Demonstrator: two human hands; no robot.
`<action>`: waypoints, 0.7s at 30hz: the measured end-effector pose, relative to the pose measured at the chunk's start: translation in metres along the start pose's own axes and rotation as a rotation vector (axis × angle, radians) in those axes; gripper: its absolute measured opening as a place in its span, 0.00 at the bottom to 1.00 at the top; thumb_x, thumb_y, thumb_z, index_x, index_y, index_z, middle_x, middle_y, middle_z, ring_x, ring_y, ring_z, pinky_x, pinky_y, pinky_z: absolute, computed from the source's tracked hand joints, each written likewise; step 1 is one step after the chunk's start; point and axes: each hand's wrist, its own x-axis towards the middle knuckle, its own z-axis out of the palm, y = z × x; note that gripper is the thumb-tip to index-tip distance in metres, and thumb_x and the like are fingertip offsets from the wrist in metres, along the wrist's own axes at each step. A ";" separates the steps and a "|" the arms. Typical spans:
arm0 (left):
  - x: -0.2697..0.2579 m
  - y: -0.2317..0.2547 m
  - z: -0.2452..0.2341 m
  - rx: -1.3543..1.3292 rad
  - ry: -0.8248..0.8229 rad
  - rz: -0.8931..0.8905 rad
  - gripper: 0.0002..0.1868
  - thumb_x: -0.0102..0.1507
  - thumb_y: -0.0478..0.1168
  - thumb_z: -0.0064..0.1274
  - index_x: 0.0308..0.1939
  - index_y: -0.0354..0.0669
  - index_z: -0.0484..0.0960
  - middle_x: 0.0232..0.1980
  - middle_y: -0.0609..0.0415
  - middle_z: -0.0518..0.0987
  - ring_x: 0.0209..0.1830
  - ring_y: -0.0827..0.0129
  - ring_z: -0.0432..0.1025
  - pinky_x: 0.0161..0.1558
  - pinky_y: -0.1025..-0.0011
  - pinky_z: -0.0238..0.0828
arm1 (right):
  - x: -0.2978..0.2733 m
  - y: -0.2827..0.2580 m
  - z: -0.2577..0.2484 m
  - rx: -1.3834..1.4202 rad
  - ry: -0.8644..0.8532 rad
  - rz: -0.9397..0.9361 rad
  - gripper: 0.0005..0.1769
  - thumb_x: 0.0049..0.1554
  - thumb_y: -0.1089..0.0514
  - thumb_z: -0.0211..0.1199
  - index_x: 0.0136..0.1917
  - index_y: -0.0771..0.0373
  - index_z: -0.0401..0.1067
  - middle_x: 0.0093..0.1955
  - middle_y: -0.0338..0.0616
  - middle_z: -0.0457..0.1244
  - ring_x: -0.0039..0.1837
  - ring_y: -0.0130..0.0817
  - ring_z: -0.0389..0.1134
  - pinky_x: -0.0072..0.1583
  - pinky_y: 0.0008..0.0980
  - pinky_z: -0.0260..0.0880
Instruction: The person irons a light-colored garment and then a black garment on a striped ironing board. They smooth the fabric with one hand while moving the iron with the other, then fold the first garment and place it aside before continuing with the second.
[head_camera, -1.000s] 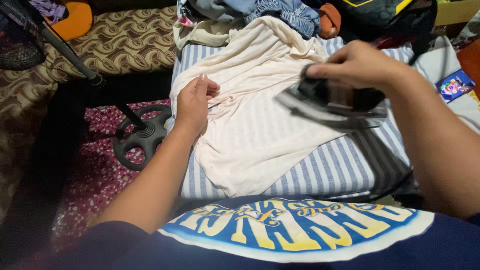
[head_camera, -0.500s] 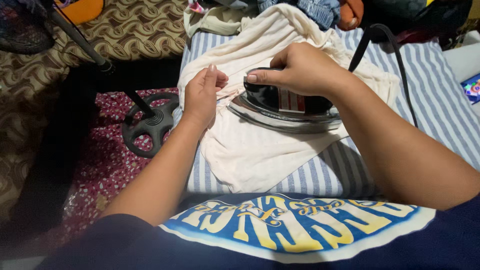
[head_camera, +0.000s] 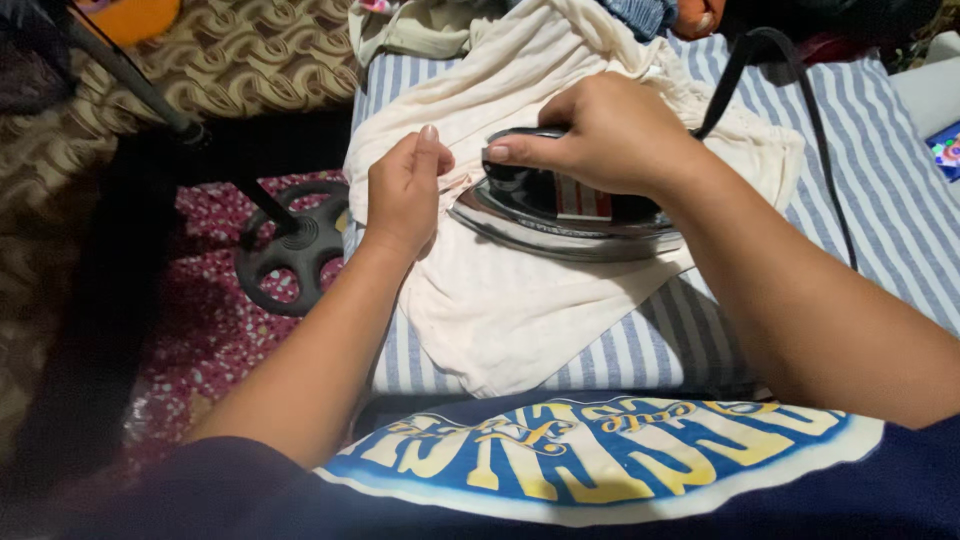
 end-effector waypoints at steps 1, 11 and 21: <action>0.000 -0.001 0.000 -0.028 0.000 -0.005 0.26 0.74 0.52 0.42 0.32 0.35 0.80 0.30 0.53 0.80 0.32 0.73 0.73 0.40 0.72 0.71 | 0.000 -0.001 0.000 -0.012 -0.018 0.027 0.39 0.50 0.22 0.65 0.36 0.63 0.81 0.25 0.51 0.65 0.28 0.43 0.68 0.37 0.39 0.66; -0.001 0.008 -0.001 -0.026 0.008 -0.030 0.26 0.73 0.52 0.43 0.31 0.33 0.77 0.26 0.48 0.77 0.26 0.67 0.68 0.33 0.68 0.67 | 0.000 -0.003 0.000 0.116 -0.028 0.055 0.32 0.52 0.32 0.70 0.42 0.66 0.81 0.27 0.42 0.66 0.30 0.28 0.65 0.34 0.32 0.64; -0.002 0.014 -0.002 0.062 0.002 0.080 0.23 0.73 0.48 0.45 0.31 0.34 0.75 0.29 0.44 0.76 0.31 0.55 0.71 0.35 0.60 0.66 | -0.004 -0.001 -0.006 0.081 -0.080 0.012 0.29 0.54 0.36 0.68 0.43 0.66 0.81 0.25 0.44 0.64 0.28 0.31 0.64 0.34 0.34 0.60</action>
